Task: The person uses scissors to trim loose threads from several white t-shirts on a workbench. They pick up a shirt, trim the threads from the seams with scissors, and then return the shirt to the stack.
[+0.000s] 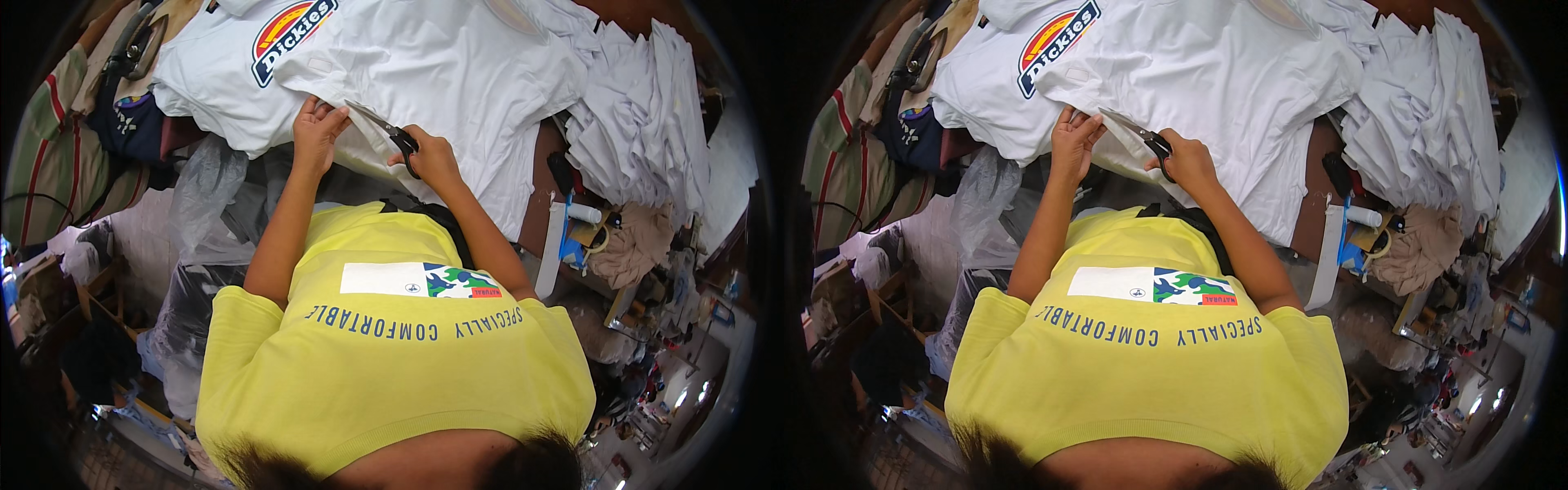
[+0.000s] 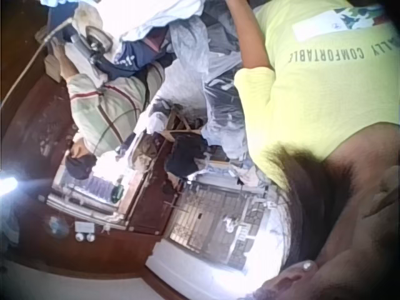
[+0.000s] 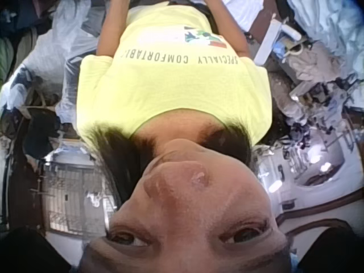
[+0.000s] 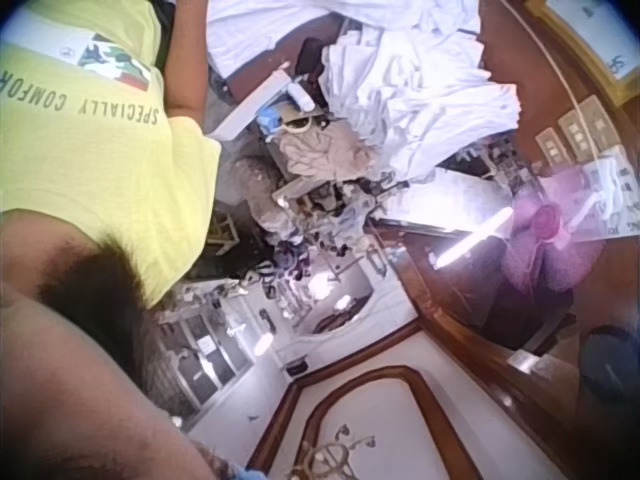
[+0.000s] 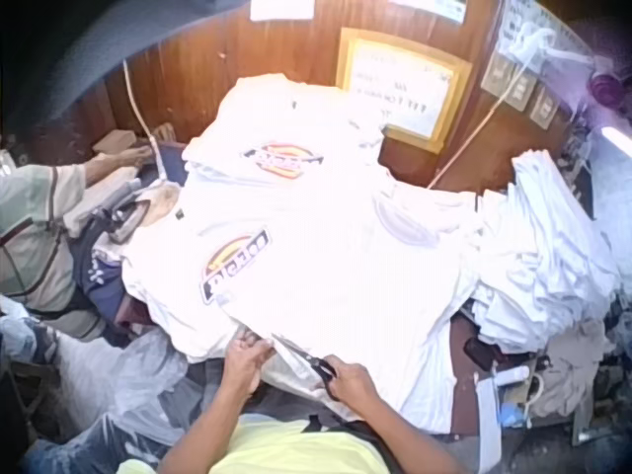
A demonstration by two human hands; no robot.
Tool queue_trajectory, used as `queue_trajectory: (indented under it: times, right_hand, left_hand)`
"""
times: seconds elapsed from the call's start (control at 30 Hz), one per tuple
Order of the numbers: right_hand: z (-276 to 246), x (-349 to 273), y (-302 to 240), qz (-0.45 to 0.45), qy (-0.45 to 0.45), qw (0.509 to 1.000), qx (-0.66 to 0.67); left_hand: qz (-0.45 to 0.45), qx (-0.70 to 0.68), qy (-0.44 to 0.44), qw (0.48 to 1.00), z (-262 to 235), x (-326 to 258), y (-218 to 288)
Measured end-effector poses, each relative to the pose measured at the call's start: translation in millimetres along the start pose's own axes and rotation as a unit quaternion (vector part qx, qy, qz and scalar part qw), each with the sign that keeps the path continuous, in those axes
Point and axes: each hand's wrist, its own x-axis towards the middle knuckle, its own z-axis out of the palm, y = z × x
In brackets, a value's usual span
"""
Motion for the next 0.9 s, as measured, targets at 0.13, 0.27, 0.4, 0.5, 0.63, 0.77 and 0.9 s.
queue_trajectory:
  times: [0.13,0.27,0.4,0.5,0.63,0.77,0.9]
  right_hand:
    - [-0.7,4.4,-9.0,-0.034,0.018,0.999,0.006]
    - [-0.8,12.9,-19.0,-0.033,0.009,0.999,-0.005]
    - [-2.9,13.7,-20.2,-0.027,-0.007,1.0,-0.005]
    - [6.6,12.7,-1.0,-0.023,0.007,1.0,0.008]
    - [7.5,10.6,-3.7,-0.036,0.017,0.999,0.006]
    - [-1.1,14.4,-26.3,-0.044,0.012,0.999,0.0]
    - [2.2,19.9,-27.3,-0.064,0.014,0.998,-0.013]
  left_hand:
    - [-0.001,0.003,0.004,1.0,0.9,-1.1,-0.3]
    - [-0.006,0.011,-0.004,1.0,1.6,-2.6,0.5]
    - [-0.005,0.013,-0.014,1.0,0.9,-2.7,2.1]
    - [0.006,-0.004,-0.007,1.0,-0.5,1.2,2.8]
    - [0.025,0.003,0.014,1.0,-1.0,3.8,9.1]
    - [0.024,0.008,-0.005,1.0,-5.2,2.8,8.4]
    - [0.03,0.017,-0.003,0.999,-1.8,-1.2,9.2]
